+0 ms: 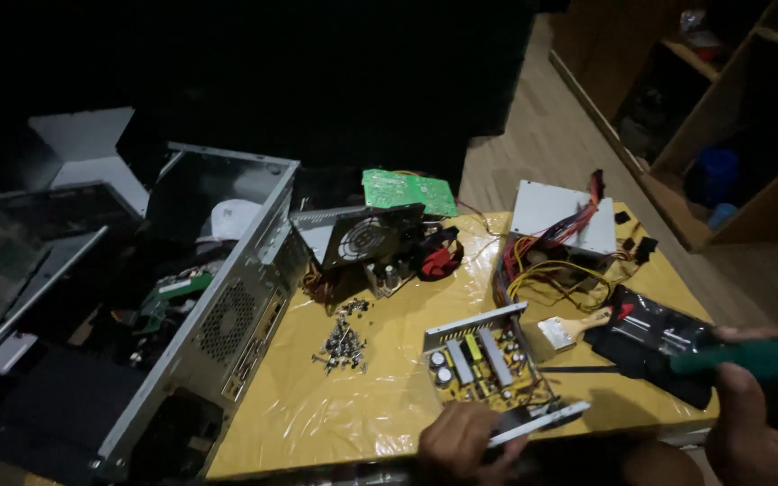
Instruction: Disassembling a computer power supply unit to access and manipulate internal components using a screwdriver.
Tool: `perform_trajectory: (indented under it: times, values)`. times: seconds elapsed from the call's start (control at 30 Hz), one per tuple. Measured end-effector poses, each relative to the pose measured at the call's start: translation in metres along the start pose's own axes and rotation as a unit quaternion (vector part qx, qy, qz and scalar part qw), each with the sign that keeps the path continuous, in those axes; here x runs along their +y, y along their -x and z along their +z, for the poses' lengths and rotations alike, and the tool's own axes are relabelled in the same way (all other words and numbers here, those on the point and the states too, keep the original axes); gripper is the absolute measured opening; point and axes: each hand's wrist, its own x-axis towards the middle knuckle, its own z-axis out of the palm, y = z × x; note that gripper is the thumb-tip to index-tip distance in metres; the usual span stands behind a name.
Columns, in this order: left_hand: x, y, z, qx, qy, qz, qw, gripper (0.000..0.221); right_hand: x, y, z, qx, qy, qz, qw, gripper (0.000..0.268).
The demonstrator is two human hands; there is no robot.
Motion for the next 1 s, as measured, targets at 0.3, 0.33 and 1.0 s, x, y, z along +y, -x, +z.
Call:
perform_trajectory:
  times: [0.3,0.33,1.0]
  values:
    - [0.013,-0.002,0.020,0.098,-0.025,0.038,0.994,0.018,-0.073,-0.019,0.020,-0.162,-0.089,-0.057,0.981,0.041]
    - [0.007,0.006,0.019,0.055,-0.013,0.023,0.998,0.025,-0.069,-0.014,0.035,-0.138,-0.159,-0.113,0.971,0.054]
    - [-0.035,0.028,-0.037,-0.048,-0.060,0.000,0.997,0.055,-0.075,-0.032,0.126,-0.198,-0.150,-0.318,0.915,0.057]
